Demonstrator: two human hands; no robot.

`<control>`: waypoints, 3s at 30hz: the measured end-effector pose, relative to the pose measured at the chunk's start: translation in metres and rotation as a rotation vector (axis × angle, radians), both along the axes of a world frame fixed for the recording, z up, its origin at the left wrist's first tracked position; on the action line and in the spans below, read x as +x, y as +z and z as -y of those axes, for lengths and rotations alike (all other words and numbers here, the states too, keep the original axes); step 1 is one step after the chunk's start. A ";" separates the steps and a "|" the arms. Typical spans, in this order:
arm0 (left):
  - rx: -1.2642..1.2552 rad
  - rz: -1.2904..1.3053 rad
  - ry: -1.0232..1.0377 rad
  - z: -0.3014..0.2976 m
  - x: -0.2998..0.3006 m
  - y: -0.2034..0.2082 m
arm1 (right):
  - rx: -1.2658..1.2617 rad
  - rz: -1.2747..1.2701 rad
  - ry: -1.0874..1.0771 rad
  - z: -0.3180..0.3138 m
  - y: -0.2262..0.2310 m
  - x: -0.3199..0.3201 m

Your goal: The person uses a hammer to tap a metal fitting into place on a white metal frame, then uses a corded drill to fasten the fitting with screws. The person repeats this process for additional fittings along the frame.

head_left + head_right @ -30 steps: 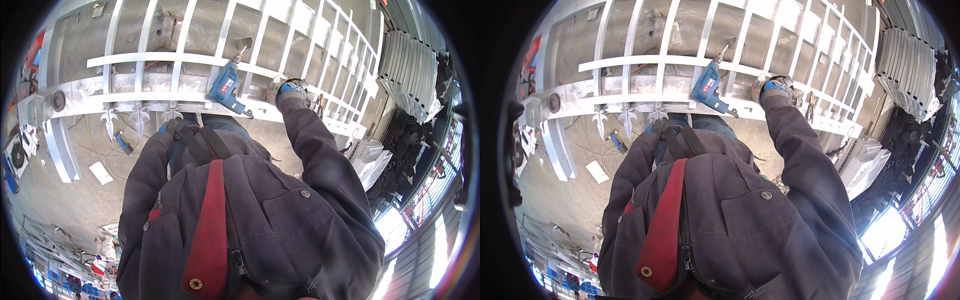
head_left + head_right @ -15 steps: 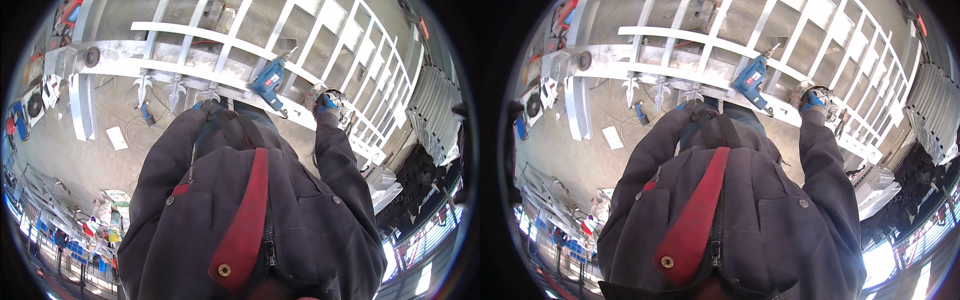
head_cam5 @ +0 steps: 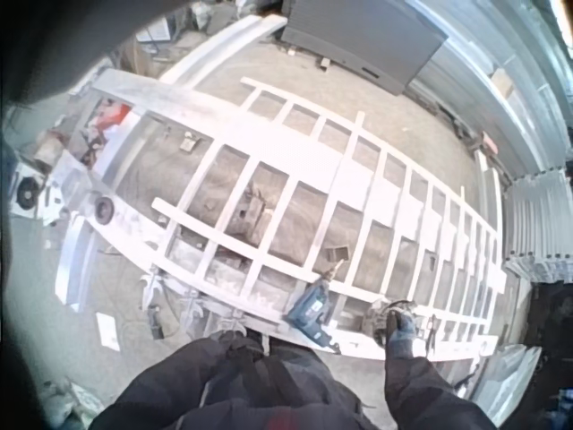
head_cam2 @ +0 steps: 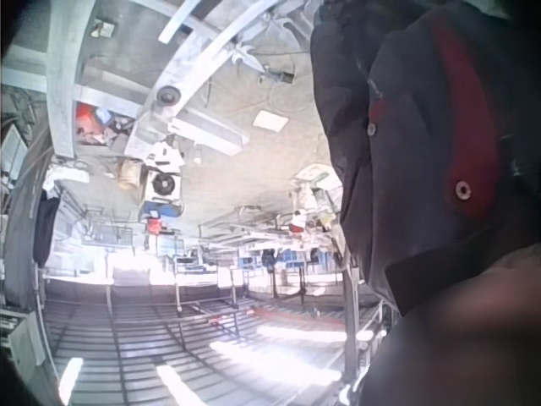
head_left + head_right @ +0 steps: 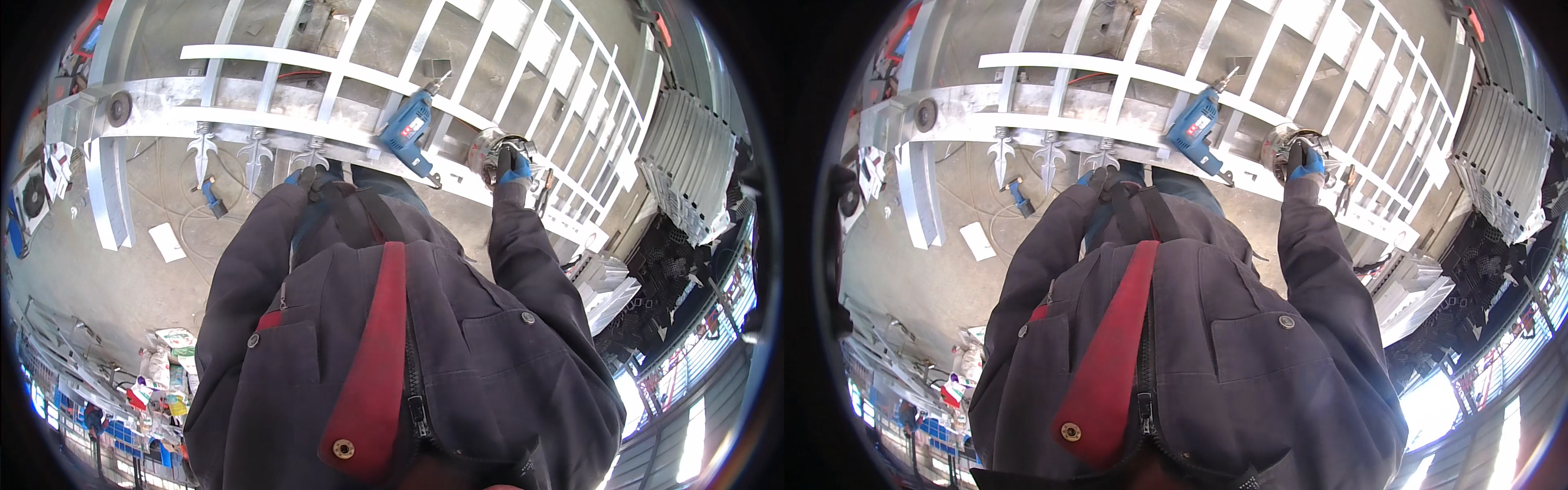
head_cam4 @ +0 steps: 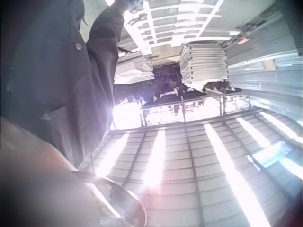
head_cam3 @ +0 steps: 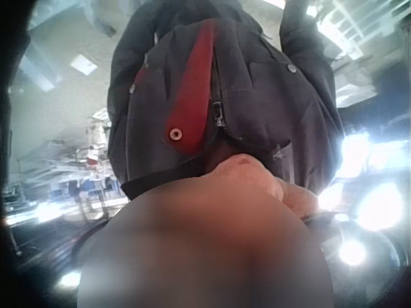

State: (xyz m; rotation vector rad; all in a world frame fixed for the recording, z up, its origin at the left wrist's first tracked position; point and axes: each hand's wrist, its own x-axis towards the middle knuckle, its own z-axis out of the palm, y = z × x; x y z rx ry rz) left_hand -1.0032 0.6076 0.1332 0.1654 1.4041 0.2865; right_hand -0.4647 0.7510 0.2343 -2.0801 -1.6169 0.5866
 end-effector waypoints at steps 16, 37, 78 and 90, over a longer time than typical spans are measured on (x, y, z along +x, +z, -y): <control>0.041 -0.051 0.201 0.026 0.018 -0.059 | -0.785 -0.887 -0.077 -0.028 0.076 -0.245; 0.350 -0.264 0.039 0.024 0.027 -0.046 | -0.701 0.556 0.851 -0.020 0.016 -0.410; 0.176 -0.100 -0.177 -0.006 0.004 0.005 | -0.346 -0.386 0.286 -0.075 0.047 -0.312; 0.052 0.130 0.405 0.022 0.014 -0.060 | -0.567 -0.014 -0.035 0.083 0.065 -0.131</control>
